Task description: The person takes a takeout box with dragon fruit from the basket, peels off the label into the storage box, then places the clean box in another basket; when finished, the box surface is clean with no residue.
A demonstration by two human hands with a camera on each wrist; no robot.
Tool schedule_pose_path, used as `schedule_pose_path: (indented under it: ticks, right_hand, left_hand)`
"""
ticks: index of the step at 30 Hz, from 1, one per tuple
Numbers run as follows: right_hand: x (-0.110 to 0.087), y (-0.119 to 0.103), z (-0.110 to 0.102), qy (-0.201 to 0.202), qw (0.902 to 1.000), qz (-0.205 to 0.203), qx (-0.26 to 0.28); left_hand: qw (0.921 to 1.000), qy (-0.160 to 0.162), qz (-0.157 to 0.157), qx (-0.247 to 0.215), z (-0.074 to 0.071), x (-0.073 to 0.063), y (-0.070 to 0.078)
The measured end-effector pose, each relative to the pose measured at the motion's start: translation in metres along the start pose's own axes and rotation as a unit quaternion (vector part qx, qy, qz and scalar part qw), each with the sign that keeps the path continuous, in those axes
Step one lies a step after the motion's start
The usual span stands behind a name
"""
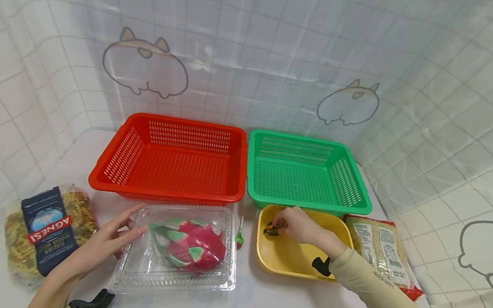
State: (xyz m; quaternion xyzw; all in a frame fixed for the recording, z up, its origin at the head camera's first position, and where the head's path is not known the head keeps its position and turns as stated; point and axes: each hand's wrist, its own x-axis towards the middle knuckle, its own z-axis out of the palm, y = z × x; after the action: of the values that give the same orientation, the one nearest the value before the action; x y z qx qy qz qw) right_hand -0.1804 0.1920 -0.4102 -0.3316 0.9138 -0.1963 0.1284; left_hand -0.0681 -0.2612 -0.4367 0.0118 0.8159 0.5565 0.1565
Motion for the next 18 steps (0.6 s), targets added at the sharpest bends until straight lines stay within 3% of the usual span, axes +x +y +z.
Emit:
schedule_pose_path:
  ticks: [18]
  right_hand:
    - [0.007,-0.002,0.015,-0.015,0.9992,0.003,-0.037]
  left_hand:
    - [1.0000,0.002,0.000,0.009,0.000,0.001,-0.001]
